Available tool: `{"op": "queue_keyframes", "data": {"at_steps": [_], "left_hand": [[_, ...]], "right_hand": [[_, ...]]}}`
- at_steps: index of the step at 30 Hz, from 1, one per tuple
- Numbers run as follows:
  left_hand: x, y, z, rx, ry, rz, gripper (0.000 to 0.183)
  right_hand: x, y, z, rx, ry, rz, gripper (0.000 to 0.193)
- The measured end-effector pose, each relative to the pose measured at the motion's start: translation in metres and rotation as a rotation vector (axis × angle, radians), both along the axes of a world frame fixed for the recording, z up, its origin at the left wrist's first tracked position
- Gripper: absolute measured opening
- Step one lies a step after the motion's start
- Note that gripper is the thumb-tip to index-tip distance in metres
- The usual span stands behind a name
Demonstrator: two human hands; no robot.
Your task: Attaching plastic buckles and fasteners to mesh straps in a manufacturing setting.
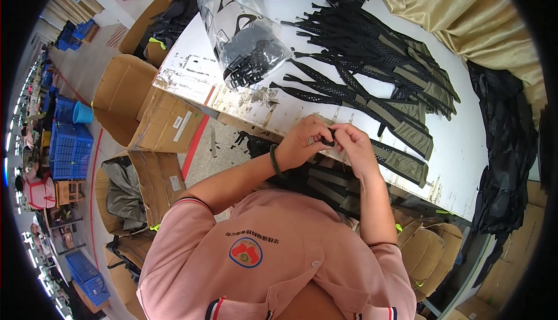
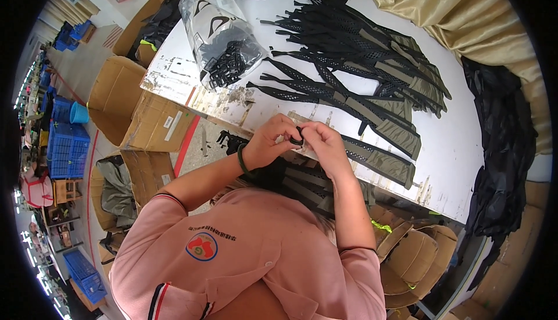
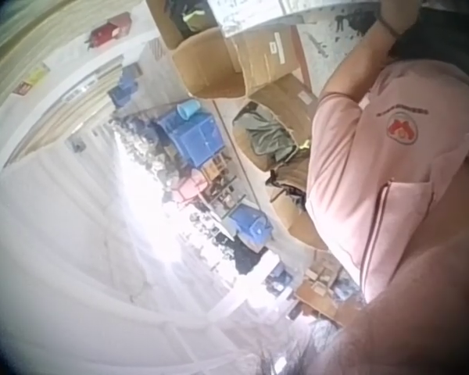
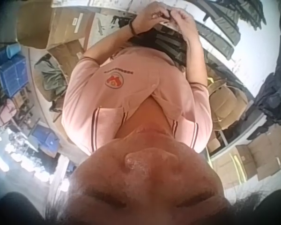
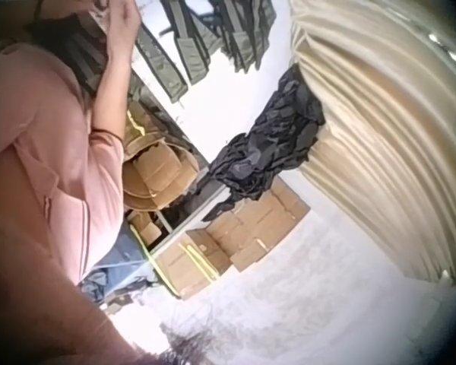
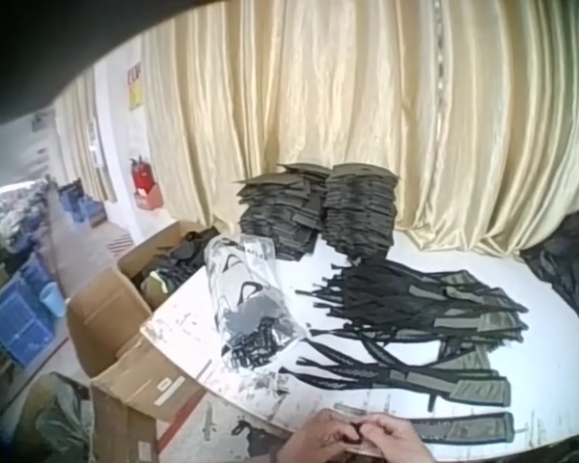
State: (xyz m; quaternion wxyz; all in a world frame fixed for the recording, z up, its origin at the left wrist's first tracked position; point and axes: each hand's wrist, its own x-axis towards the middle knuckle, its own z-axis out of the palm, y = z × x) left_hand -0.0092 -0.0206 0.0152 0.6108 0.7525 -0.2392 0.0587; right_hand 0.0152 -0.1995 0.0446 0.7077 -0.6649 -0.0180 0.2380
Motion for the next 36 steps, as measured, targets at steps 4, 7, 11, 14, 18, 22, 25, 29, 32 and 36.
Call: {"op": "queue_keyframes", "data": {"at_steps": [4,7,11,14,18,22,25,29,32,36], "left_hand": [[-0.004,0.0,-0.001,0.013,0.084,-0.032,0.02],[-0.016,0.0,0.001,-0.056,0.338,-0.218,0.016],[-0.028,0.016,0.002,-0.492,0.736,-0.277,0.014],[-0.028,0.026,0.0,-0.472,0.697,-0.239,0.014],[-0.024,0.026,0.004,-0.144,0.447,-0.186,0.012],[-0.019,0.025,0.014,-0.047,0.333,-0.156,0.011],[-0.018,0.025,0.013,0.002,0.302,-0.173,0.01],[-0.02,0.025,0.005,0.05,0.247,-0.227,0.011],[-0.033,0.024,0.001,-0.126,0.526,-0.344,0.012],[-0.06,0.054,0.004,-0.547,1.124,-0.387,0.019]], "right_hand": [[0.001,-0.003,-0.003,-0.194,-0.191,0.091,0.014],[0.003,-0.001,-0.008,-0.086,-0.133,0.05,0.013],[0.013,-0.013,0.003,-0.148,-0.088,0.066,0.012],[0.016,-0.012,0.025,-0.136,-0.084,0.181,0.014],[0.012,-0.003,0.017,-0.22,-0.162,0.516,0.02],[0.01,0.0,0.025,-0.27,-0.142,0.493,0.018],[0.012,0.0,0.022,-0.264,-0.105,0.53,0.007],[0.014,0.003,0.013,-0.254,-0.087,0.502,0.005],[0.024,-0.004,0.001,-0.215,-0.166,0.261,0.007],[0.067,-0.05,-0.014,-0.575,-0.642,-0.143,0.014]]}}
